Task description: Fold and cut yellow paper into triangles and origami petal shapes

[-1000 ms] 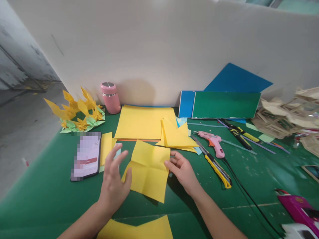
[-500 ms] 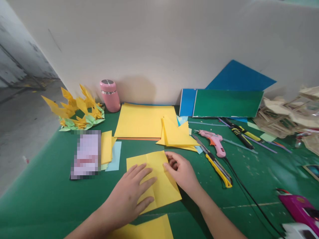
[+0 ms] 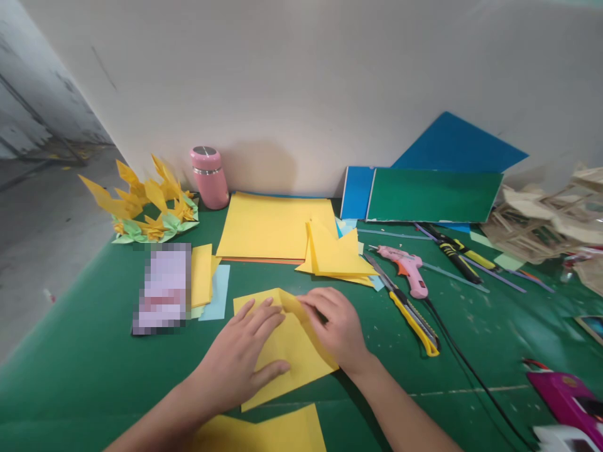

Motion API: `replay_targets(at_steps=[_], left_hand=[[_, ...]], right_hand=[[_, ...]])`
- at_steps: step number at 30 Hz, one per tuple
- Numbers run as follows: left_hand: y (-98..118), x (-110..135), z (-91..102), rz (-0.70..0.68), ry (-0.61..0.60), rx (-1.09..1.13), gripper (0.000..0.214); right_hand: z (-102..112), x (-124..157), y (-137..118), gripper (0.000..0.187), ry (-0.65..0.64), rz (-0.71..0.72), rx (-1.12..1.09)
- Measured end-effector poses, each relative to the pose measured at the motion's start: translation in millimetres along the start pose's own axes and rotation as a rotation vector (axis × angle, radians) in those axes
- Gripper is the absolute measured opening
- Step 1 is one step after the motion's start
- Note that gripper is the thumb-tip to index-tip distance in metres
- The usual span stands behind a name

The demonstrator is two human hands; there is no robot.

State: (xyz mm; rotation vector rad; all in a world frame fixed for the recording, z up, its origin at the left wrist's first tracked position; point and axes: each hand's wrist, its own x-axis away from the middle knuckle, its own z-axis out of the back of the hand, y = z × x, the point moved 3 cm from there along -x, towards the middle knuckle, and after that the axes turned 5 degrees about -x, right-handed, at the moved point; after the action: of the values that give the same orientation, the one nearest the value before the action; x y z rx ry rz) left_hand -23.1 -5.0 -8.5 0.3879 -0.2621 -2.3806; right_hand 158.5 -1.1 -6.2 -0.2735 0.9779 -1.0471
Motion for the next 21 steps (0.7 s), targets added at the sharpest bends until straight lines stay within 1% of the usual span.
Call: replay_targets(at_steps=[2,4,8,10,12,16,21], left_hand=[[-2.1,-1.3,1.0,0.003,0.005,-0.036,0.047],[-3.3,-1.7,1.8,0.015,0.015,-0.06,0.045],[-5.2,0.5,0.8,0.064,0.053,-0.045,0.041],[-5.4,1.8,-0.6,0.068,0.066,-0.042,0.039],[-5.5,2.5,-1.9,0.064,0.068,-0.059,0.044],[-5.6,1.8,-3.7,0.057,0.033,-0.128,0.061],[-4.2,0.6,-4.2,-0.002,-0.01,-0.162,0.063]], right_hand=[[-1.7,1.0,-5.5,0.021,-0.071,0.085,0.001],[-3.4,2.9,-8.5,0.021,-0.129,0.128,-0.001],[-7.5,5.8,-10.7,0.021,-0.2,0.201,0.015],[-9.2,6.4,-11.1,0.021,-0.225,0.236,0.021],[-9.8,6.5,-10.7,0.021,-0.244,0.249,0.025],[-8.1,6.2,-10.0,0.023,-0.276,0.259,0.025],[-6.5,6.5,-10.0,0.026,-0.341,0.259,-0.003]])
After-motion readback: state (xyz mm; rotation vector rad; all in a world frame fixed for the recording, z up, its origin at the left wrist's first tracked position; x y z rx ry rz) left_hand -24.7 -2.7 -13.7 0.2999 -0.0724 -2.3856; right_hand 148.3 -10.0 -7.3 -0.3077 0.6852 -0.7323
